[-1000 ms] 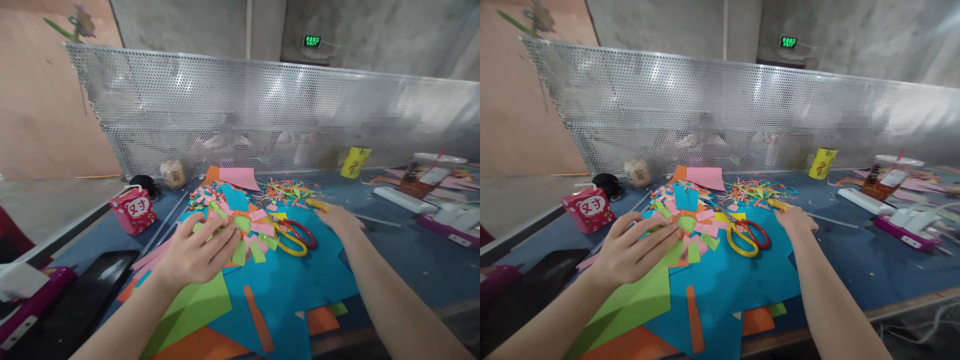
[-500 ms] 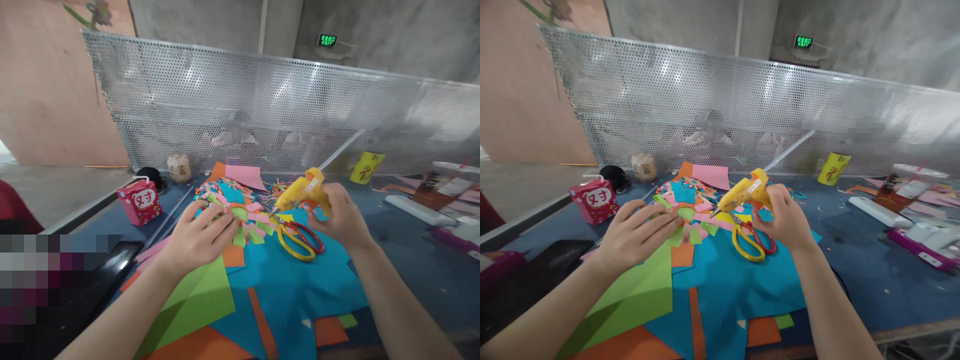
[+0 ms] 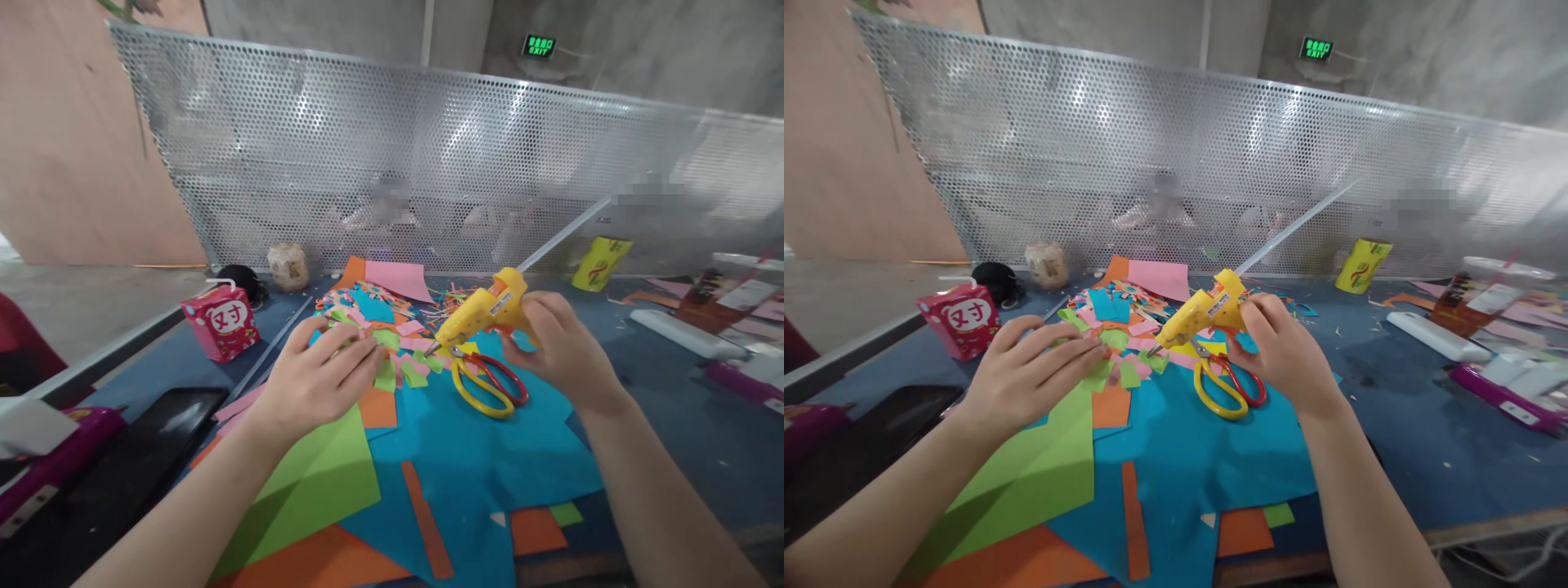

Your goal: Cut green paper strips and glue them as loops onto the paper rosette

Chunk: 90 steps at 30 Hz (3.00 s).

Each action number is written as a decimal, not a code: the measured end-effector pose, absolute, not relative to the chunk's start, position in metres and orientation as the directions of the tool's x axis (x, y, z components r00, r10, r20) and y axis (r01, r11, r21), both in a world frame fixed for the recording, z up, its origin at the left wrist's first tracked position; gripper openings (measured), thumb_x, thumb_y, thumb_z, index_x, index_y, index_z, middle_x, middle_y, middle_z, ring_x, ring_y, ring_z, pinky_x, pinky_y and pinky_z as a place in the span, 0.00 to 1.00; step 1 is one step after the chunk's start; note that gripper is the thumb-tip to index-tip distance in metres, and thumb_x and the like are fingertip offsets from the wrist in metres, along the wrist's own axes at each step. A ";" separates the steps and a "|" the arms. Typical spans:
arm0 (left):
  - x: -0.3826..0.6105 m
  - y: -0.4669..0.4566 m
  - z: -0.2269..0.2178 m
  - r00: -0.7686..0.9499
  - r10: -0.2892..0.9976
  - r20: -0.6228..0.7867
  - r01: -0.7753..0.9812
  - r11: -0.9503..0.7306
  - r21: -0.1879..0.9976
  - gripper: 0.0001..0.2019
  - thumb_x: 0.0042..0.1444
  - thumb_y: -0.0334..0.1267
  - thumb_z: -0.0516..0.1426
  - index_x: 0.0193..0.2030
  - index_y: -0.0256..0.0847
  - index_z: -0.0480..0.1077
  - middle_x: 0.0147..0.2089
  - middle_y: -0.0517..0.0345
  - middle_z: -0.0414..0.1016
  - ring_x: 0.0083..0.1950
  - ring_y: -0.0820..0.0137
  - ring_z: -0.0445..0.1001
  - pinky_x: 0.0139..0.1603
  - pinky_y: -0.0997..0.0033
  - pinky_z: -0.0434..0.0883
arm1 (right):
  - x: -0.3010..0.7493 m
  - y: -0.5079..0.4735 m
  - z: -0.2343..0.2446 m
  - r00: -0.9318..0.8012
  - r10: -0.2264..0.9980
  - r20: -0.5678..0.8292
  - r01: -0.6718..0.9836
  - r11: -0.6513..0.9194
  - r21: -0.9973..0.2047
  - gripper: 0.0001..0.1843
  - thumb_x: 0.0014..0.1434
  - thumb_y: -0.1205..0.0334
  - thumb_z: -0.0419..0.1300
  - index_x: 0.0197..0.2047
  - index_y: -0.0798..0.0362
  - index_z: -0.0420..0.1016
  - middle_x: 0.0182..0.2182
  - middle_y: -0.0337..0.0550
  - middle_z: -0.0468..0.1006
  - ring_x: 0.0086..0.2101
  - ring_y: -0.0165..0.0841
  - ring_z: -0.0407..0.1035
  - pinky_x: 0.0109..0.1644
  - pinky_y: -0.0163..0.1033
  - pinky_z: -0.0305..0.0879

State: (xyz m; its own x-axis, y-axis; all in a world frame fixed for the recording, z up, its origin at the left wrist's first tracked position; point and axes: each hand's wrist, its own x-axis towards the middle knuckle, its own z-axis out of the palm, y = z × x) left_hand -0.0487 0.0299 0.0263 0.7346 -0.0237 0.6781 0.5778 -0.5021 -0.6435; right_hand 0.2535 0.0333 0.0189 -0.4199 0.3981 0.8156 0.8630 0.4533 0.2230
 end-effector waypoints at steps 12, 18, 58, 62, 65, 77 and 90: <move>-0.048 0.030 0.026 0.741 -0.012 0.671 0.575 -0.505 -0.644 0.06 0.52 0.26 0.55 0.35 0.40 0.69 0.33 0.62 0.77 0.37 0.67 0.74 0.38 0.62 0.64 | 0.256 0.030 0.020 -0.429 0.409 0.805 0.867 0.436 0.241 0.14 0.53 0.59 0.55 0.43 0.51 0.62 0.38 0.50 0.68 0.39 0.41 0.66 0.37 0.45 0.69; -0.048 0.031 0.025 0.737 0.001 0.676 0.582 -0.510 -0.633 0.08 0.53 0.26 0.53 0.37 0.41 0.69 0.34 0.60 0.77 0.39 0.68 0.73 0.39 0.62 0.65 | 0.255 0.028 0.021 -0.427 0.424 0.799 0.881 0.396 0.260 0.12 0.54 0.57 0.54 0.42 0.50 0.62 0.38 0.48 0.68 0.39 0.39 0.66 0.37 0.45 0.69; -0.044 0.028 0.028 0.742 -0.034 0.670 0.560 -0.519 -0.646 0.04 0.53 0.27 0.54 0.33 0.38 0.69 0.32 0.62 0.78 0.36 0.68 0.74 0.37 0.63 0.65 | 0.252 0.028 0.027 -0.581 0.217 0.785 0.802 0.317 0.506 0.15 0.53 0.63 0.55 0.44 0.56 0.60 0.35 0.49 0.67 0.31 0.35 0.66 0.26 0.36 0.67; -0.042 0.027 0.027 0.747 -0.039 0.663 0.541 -0.545 -0.641 0.04 0.53 0.27 0.54 0.32 0.38 0.69 0.33 0.60 0.78 0.36 0.67 0.74 0.37 0.62 0.65 | 0.250 0.029 0.027 -0.587 0.220 0.779 0.801 0.295 0.521 0.14 0.53 0.63 0.54 0.43 0.55 0.61 0.35 0.49 0.67 0.33 0.35 0.66 0.27 0.37 0.68; -0.042 0.026 0.027 0.748 -0.043 0.662 0.535 -0.550 -0.641 0.04 0.52 0.27 0.55 0.33 0.37 0.69 0.33 0.60 0.78 0.35 0.67 0.74 0.38 0.62 0.65 | 0.248 0.028 0.027 -0.563 0.211 0.799 0.818 0.282 0.502 0.15 0.53 0.63 0.54 0.45 0.54 0.60 0.35 0.48 0.68 0.33 0.36 0.66 0.29 0.37 0.68; -0.037 0.029 0.012 0.442 0.371 0.816 0.636 -0.771 0.006 0.03 0.52 0.33 0.56 0.33 0.40 0.70 0.30 0.59 0.76 0.34 0.70 0.72 0.34 0.70 0.65 | 0.269 0.047 0.017 0.427 0.669 0.608 0.898 -0.235 -0.372 0.21 0.51 0.51 0.51 0.41 0.59 0.65 0.35 0.55 0.71 0.35 0.43 0.67 0.35 0.42 0.64; -0.034 0.025 0.012 0.383 0.518 0.764 0.601 -0.769 0.220 0.03 0.51 0.35 0.56 0.32 0.40 0.70 0.29 0.59 0.74 0.31 0.71 0.70 0.31 0.72 0.66 | 0.254 0.051 0.012 0.175 0.610 0.773 0.970 0.026 -0.241 0.12 0.52 0.59 0.55 0.39 0.55 0.70 0.38 0.51 0.74 0.42 0.44 0.67 0.43 0.49 0.62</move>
